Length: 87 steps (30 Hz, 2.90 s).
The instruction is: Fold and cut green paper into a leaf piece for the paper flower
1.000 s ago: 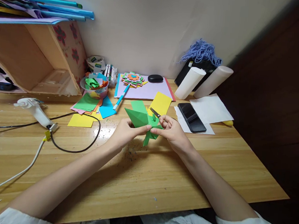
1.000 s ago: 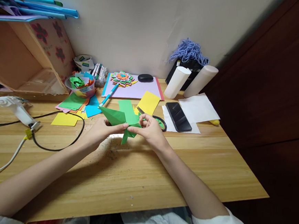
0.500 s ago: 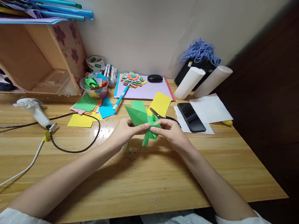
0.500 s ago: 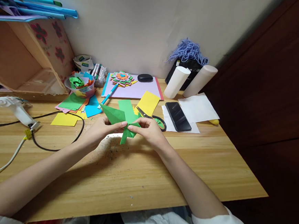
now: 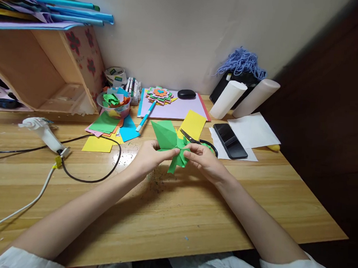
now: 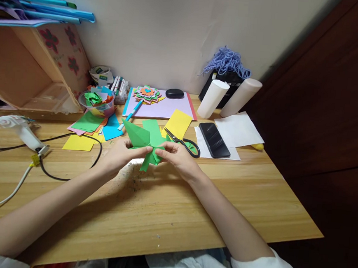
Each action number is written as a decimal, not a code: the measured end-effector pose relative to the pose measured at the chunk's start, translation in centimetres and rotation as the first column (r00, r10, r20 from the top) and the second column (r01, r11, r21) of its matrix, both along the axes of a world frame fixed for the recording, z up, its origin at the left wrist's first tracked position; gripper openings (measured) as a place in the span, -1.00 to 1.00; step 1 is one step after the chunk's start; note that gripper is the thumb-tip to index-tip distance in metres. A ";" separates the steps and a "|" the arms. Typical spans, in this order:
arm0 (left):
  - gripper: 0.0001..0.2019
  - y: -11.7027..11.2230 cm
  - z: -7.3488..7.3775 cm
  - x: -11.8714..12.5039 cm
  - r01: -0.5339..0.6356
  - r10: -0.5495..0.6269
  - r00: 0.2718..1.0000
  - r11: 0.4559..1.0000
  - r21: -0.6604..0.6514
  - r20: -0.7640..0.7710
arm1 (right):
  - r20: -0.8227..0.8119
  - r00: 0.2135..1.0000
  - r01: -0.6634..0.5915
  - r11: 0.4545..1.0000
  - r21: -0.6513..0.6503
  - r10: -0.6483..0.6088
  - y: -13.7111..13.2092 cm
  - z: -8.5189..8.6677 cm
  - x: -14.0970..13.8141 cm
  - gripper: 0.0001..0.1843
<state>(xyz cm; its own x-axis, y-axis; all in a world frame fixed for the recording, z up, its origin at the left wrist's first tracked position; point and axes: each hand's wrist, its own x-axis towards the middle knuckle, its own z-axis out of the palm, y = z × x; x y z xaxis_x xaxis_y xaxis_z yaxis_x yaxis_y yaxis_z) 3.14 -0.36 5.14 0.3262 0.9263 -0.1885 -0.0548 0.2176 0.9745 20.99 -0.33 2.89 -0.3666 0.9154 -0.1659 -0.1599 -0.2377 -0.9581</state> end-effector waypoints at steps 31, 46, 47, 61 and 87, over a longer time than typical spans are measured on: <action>-0.70 -0.3 -1.1 0.7 -0.104 0.105 0.992 0.994 0.017 -0.064 | 0.242 0.935 0.194 0.946 0.261 -0.259 -0.2 -0.8 -0.9 -0.77; -0.70 0.0 -1.4 0.5 -0.154 0.155 0.988 0.984 -0.093 0.009 | 0.138 0.980 0.133 0.987 0.087 -0.144 -0.3 -0.5 -1.3 -0.63; -0.70 0.0 -1.5 0.5 -0.156 0.157 0.988 0.983 -0.100 0.001 | 0.146 0.983 0.100 0.993 0.066 -0.109 -0.3 -0.5 -1.3 -0.63; -0.66 0.7 -0.8 0.0 -0.011 0.009 1.000 0.992 -0.123 -0.018 | 0.225 0.974 -0.017 0.990 0.137 -0.015 -0.1 0.1 -0.6 -0.72; -0.58 0.7 0.3 -0.2 0.003 -0.043 0.980 0.979 -0.203 -0.193 | 0.160 0.965 0.180 0.969 0.169 -0.207 0.4 -0.8 -0.7 -0.69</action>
